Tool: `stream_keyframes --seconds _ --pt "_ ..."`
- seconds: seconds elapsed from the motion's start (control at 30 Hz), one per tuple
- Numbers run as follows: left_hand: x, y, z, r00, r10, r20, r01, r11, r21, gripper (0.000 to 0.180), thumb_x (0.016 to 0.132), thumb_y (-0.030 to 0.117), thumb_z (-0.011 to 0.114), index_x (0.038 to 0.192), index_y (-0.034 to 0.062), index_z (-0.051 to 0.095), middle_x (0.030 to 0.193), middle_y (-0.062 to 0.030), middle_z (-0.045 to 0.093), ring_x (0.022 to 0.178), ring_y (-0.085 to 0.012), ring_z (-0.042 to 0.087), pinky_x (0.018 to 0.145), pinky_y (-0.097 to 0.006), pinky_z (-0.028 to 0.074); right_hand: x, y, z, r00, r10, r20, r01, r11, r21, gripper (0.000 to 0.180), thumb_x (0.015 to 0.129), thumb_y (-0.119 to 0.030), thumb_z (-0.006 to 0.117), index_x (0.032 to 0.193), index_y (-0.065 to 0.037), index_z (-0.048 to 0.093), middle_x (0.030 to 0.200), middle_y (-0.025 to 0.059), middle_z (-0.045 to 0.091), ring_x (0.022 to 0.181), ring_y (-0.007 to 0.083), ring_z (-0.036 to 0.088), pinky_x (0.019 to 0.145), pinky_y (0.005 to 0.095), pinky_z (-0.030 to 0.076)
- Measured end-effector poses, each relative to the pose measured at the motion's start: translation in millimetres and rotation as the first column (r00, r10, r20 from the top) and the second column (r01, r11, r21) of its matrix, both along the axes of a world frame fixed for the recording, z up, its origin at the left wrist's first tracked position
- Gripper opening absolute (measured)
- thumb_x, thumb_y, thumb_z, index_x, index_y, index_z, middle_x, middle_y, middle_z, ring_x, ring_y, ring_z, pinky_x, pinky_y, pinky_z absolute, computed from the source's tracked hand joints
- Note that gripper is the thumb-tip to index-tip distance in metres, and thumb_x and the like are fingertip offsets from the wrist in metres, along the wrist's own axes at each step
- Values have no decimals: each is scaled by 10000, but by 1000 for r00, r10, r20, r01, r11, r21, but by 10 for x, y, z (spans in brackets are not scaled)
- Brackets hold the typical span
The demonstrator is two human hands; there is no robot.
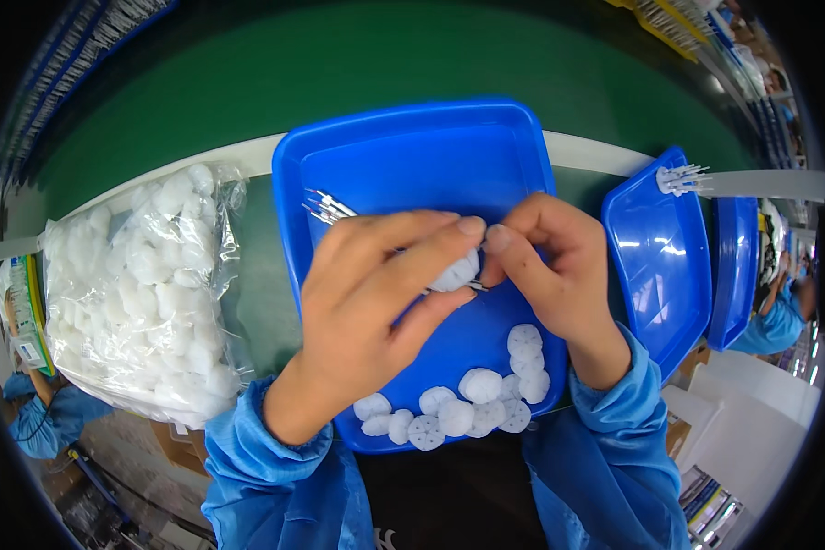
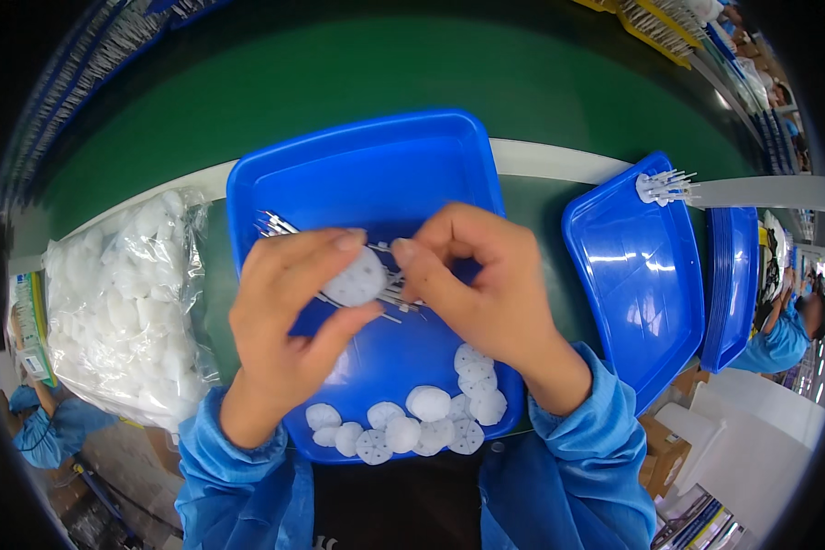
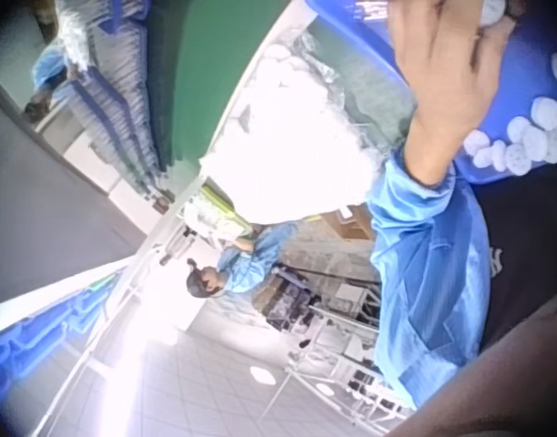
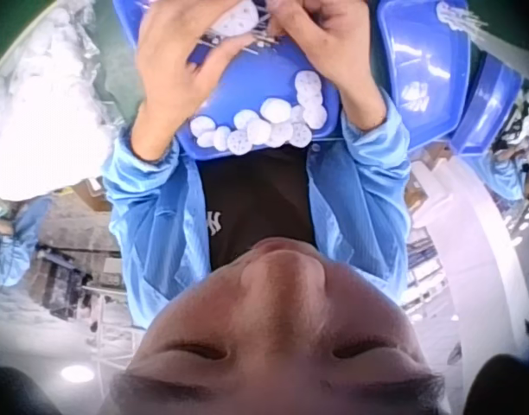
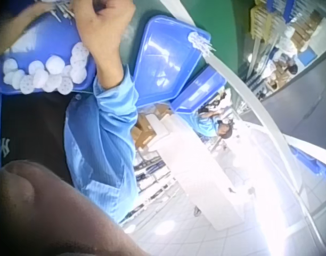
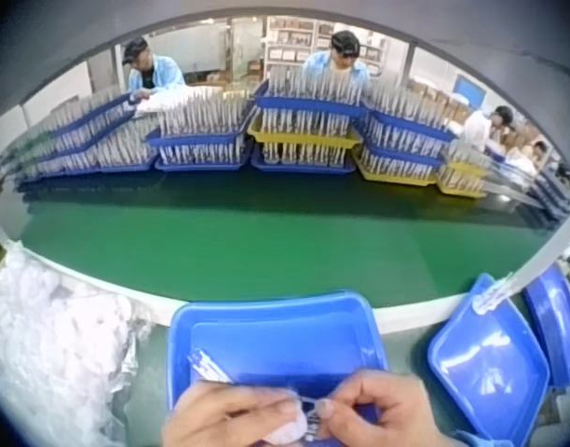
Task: The person inserts thin white rods into the holes of small white circular discs. They pick up a disc, insert several rods, and place the assembled unit into a blue tray. The process is repeated continuously with materials from a nearby bag.
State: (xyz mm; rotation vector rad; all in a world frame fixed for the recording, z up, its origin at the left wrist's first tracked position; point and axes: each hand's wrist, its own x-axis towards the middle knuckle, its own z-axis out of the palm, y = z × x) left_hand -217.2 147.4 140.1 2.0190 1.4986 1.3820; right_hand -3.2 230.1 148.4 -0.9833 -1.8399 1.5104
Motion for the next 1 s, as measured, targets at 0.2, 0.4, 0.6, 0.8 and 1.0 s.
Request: stream_keyframes --seconds 0.2,0.4,0.6,0.8,1.0 --pt "-129 -7 -100 921 93 377 -58 993 -102 258 966 119 786 1196 4 808 1218 -166 760 965 -224 736 822 -323 582 -21 27 28 854 -132 503 -391 477 788 162 777 -134 801 934 -133 762 1004 4 747 970 213 710 930 400 554" --pt "-152 -52 -42 818 196 540 20 930 -368 231 1079 90 670 1258 0 784 1040 -62 700 923 -105 671 778 -231 541 -64 24 100 877 -93 472 -358 529 770 180 804 -105 793 981 -134 795 974 6 748 949 197 712 975 406 535" --pt "-57 3 -86 859 48 510 124 947 -298 371 1078 14 571 1426 26 699 1244 -117 686 1030 -134 671 817 -248 556 -66 69 -10 993 23 115 -91 769 633 320 834 -41 848 1144 -120 836 834 32 765 747 193 719 759 343 516" --pt "-33 -25 -187 780 117 615 108 942 -316 362 1030 -21 636 1378 29 722 1189 -100 727 999 -131 700 789 -251 581 -107 8 -78 988 -15 157 -76 824 562 308 835 -41 847 1132 -121 836 755 24 751 648 185 705 733 332 531" --pt "-40 -17 -119 792 140 594 108 926 -361 343 1034 -19 646 1369 6 718 1230 -128 755 1041 -161 716 862 -289 587 -57 -11 -135 993 -27 118 -35 871 489 272 861 -30 821 1123 -101 839 763 41 760 639 176 704 703 320 554"
